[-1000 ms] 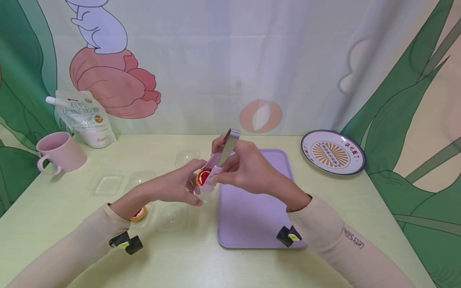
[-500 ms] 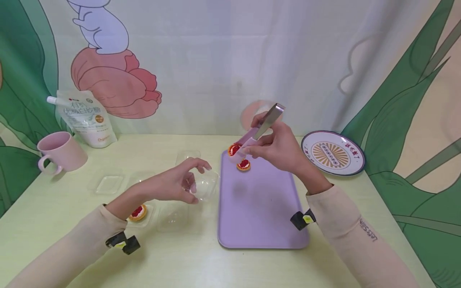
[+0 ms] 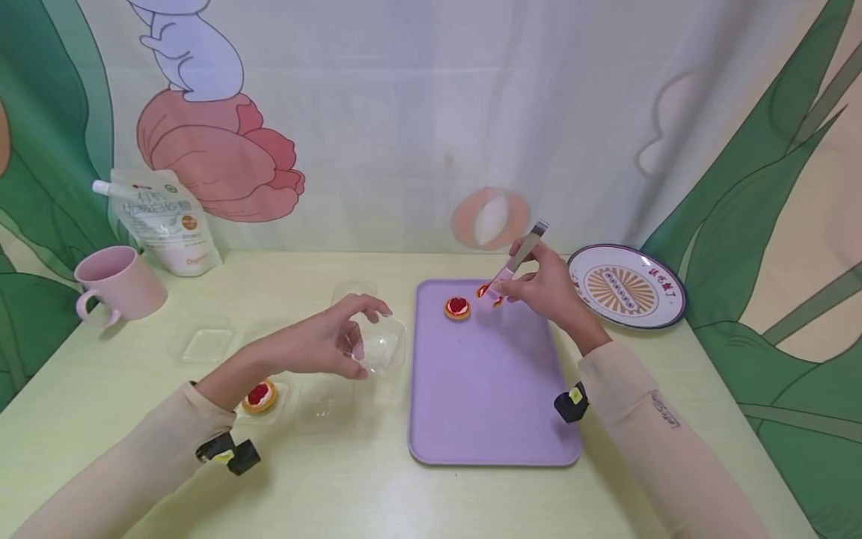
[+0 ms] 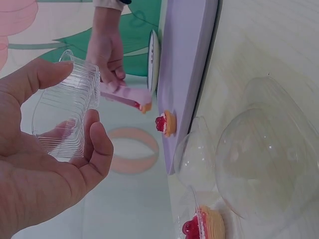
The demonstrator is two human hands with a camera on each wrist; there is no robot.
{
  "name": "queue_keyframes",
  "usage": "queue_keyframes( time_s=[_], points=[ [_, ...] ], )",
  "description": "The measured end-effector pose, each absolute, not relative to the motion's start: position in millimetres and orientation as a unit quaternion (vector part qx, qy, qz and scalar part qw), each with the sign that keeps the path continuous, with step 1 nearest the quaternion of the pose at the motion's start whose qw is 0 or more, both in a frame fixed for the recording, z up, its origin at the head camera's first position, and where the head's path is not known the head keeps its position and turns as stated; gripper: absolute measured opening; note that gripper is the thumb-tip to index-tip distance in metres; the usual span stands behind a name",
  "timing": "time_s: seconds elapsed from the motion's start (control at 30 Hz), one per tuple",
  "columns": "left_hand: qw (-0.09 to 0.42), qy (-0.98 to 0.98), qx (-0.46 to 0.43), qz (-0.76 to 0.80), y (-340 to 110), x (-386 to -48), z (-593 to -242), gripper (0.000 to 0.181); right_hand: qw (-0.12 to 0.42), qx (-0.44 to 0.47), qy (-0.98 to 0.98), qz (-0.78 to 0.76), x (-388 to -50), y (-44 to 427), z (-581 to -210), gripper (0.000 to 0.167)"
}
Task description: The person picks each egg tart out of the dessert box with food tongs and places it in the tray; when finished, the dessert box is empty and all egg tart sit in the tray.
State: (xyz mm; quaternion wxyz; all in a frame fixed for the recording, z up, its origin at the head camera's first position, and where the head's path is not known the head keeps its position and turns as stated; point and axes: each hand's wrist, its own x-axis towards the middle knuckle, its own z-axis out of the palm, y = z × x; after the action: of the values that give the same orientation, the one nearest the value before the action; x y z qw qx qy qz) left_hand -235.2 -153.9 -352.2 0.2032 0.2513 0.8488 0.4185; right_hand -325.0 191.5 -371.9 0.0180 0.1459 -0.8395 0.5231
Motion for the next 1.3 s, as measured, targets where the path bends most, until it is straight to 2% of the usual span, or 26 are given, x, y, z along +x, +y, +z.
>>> queue_keyframes(
  time_s=[0.3, 0.53, 0.83, 1.3],
  points=[
    [0.177, 0.866, 0.23, 0.407, -166, -242, -354, 0.075, 0.015, 0.132, -0.836, 0.533, -336, 193, -390, 0.05],
    [0.142, 0.891, 0.182, 0.392, -207, -274, -349, 0.079, 0.02, 0.128, -0.832, 0.539, -340, 196, -395, 0.052],
    [0.156, 0.907, 0.12, 0.373, -266, -320, -355, 0.079, 0.023, 0.124, -0.843, 0.523, -342, 192, -390, 0.051],
    [0.207, 0.913, 0.121, 0.329, -291, -355, -387, 0.079, 0.034, 0.144, -0.82, 0.553, -329, 184, -366, 0.056]
  ],
)
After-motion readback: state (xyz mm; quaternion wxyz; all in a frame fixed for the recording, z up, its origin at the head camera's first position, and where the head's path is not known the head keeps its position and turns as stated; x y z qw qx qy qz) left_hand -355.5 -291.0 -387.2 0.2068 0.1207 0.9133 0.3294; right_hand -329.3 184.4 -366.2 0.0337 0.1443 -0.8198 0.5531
